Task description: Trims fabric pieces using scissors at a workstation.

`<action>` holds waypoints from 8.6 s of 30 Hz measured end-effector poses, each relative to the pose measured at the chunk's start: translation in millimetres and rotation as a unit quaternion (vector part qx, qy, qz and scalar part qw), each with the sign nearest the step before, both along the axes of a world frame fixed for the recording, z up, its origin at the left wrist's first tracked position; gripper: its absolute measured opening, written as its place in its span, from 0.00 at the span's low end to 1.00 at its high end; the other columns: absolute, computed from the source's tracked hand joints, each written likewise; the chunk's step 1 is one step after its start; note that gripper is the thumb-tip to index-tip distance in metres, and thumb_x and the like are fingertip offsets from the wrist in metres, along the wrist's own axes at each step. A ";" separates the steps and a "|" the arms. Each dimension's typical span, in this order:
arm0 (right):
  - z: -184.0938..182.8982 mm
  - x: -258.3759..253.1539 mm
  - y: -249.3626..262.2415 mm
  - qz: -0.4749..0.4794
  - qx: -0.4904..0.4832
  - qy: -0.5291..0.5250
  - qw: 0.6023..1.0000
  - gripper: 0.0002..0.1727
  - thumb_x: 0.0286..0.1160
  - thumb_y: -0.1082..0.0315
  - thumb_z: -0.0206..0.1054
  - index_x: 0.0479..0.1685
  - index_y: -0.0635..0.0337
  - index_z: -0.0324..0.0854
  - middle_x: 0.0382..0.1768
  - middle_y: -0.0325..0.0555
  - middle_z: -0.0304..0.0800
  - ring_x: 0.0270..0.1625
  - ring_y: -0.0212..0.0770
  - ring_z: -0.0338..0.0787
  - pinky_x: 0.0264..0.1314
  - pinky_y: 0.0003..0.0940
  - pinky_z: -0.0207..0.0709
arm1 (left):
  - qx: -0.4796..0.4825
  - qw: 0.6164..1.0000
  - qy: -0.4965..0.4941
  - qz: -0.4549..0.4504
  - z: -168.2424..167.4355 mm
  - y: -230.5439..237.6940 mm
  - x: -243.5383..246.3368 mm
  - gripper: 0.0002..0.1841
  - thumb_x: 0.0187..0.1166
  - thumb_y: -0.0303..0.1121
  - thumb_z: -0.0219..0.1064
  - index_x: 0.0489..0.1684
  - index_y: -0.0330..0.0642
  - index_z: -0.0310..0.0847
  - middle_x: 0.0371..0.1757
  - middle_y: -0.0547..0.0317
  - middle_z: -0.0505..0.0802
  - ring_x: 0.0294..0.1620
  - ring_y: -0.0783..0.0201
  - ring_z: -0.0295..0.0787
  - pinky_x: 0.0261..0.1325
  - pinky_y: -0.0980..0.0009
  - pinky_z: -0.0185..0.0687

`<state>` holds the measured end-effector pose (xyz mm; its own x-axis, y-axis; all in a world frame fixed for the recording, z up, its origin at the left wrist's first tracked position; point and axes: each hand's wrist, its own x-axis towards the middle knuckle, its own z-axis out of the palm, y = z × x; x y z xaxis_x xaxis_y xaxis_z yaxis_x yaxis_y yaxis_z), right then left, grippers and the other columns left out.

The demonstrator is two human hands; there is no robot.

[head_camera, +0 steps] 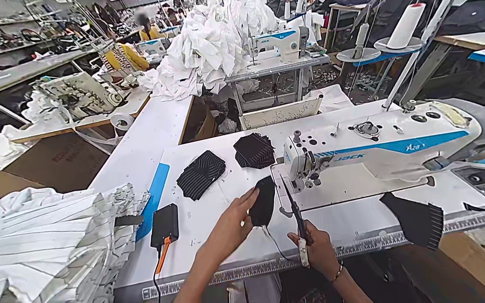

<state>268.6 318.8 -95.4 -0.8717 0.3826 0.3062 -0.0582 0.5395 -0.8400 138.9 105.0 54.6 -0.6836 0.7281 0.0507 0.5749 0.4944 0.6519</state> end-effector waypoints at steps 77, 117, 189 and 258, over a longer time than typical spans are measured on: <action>20.9 136.1 -42.3 0.006 -0.366 -0.281 0.887 0.13 0.79 0.59 0.70 0.29 0.55 0.79 0.12 0.31 0.78 0.11 0.25 0.76 0.14 0.20 0.72 | 0.011 0.999 0.040 -0.008 -131.2 -16.3 55.9 0.16 0.77 0.22 0.65 0.61 0.32 0.89 0.71 0.44 0.90 0.78 0.42 0.81 0.79 0.46 0.73; 35.0 111.1 -18.5 0.110 -0.273 -0.425 0.856 0.23 0.80 0.45 0.69 0.22 0.49 0.73 0.13 0.27 0.72 0.15 0.24 0.73 0.22 0.22 0.67 | 0.204 0.964 0.168 0.035 -182.9 2.8 75.1 0.11 0.79 0.28 0.65 0.43 0.48 0.97 0.56 0.58 0.97 0.61 0.57 0.93 0.69 0.50 0.77; 51.3 49.6 -21.6 0.130 -0.428 -0.373 0.813 0.20 0.91 0.52 0.57 0.27 0.50 0.73 0.14 0.29 0.71 0.14 0.24 0.72 0.18 0.18 0.69 | -0.048 0.998 0.001 0.041 -138.4 19.0 15.8 0.66 0.37 0.70 0.85 0.86 0.42 0.65 0.92 0.46 0.64 0.95 0.44 0.48 0.87 0.27 0.23; 39.6 84.5 -5.1 0.050 -0.562 -0.168 0.809 0.23 0.95 0.52 0.46 0.32 0.54 0.74 0.14 0.31 0.74 0.12 0.23 0.74 0.14 0.16 0.71 | 0.012 0.985 0.096 0.143 -153.0 31.7 74.9 0.17 0.85 0.43 0.61 0.60 0.46 0.90 0.70 0.42 0.87 0.76 0.36 0.78 0.76 0.32 0.63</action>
